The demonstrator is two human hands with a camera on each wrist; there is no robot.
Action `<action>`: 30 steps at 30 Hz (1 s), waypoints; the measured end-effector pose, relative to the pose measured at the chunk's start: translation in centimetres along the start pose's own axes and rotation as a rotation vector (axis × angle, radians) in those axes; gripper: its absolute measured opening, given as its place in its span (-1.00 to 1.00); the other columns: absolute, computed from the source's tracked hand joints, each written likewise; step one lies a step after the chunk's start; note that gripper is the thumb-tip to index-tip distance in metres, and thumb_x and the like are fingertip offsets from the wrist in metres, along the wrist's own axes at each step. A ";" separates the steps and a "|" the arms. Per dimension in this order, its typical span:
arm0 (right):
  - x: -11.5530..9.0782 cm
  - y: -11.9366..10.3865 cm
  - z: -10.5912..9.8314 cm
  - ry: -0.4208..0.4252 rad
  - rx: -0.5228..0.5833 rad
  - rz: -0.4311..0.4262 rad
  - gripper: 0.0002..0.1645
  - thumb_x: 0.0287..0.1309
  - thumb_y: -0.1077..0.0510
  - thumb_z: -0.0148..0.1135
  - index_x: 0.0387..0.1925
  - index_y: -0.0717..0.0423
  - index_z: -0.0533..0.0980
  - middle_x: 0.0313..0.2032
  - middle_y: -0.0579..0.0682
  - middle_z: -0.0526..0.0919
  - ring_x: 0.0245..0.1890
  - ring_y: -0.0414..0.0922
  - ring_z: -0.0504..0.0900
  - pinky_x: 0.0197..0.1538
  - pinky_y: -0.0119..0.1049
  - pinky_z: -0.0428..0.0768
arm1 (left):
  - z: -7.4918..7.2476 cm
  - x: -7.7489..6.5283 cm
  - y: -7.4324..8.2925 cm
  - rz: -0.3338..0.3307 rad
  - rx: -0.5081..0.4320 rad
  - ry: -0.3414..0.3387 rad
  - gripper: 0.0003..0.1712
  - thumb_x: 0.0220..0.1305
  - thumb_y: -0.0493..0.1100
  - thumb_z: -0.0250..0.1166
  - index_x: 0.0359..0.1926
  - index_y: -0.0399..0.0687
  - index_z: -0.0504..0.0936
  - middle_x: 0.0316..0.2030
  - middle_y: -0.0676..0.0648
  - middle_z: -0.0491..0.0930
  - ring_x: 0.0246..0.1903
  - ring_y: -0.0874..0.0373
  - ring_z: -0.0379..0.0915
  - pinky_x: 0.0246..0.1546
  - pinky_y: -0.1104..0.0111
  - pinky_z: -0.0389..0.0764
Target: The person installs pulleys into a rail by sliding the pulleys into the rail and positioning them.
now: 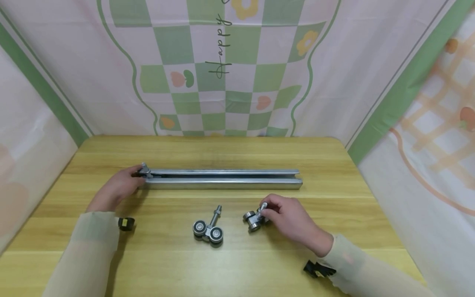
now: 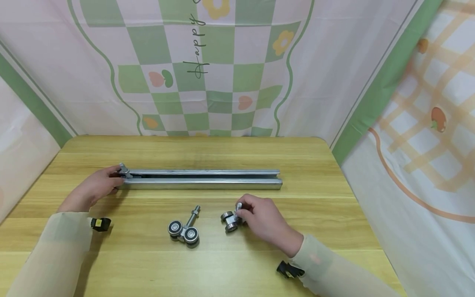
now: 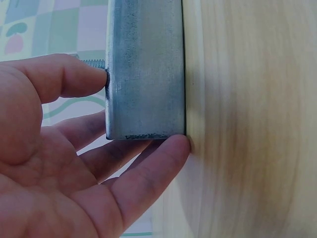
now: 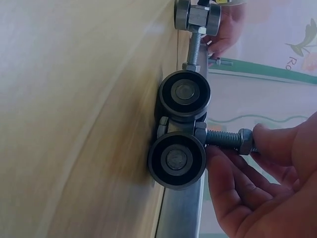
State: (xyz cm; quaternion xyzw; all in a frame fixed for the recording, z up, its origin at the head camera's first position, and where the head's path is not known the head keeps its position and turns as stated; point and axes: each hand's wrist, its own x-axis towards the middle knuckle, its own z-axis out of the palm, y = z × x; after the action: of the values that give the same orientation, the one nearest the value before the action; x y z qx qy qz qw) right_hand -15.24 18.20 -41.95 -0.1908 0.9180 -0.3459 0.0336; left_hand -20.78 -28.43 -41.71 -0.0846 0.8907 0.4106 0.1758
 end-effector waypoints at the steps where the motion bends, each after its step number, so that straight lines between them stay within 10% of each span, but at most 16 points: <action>1: 0.0 0.1 0.0 0.006 0.009 0.009 -0.97 0.28 0.10 0.33 -0.25 -0.11 0.63 -0.39 -0.33 0.63 -0.40 -0.24 0.56 -0.35 -0.26 0.57 | 0.0 0.0 0.0 -0.001 0.000 0.001 -0.22 0.50 -0.10 0.01 0.57 -0.20 -0.11 0.47 -0.48 -0.09 0.28 -0.34 0.05 0.23 -0.23 0.16; 30: -0.3 3.9 -3.9 0.127 0.117 0.225 -0.82 0.32 0.10 0.28 -0.12 0.07 0.64 -0.34 -0.07 0.69 -0.31 -0.01 0.64 -0.27 -0.17 0.58 | 0.1 0.2 -0.1 0.016 -0.023 0.004 -0.22 0.49 -0.14 0.01 0.57 -0.19 -0.11 0.43 -0.44 0.04 0.12 -0.23 0.23 0.03 0.03 0.36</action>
State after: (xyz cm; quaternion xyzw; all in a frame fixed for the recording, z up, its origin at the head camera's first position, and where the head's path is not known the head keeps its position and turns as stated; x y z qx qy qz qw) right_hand -17.03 23.47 -41.54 -0.0618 0.9122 -0.4044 0.0250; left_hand -20.91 -28.45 -41.92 -0.0803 0.8869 0.4220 0.1700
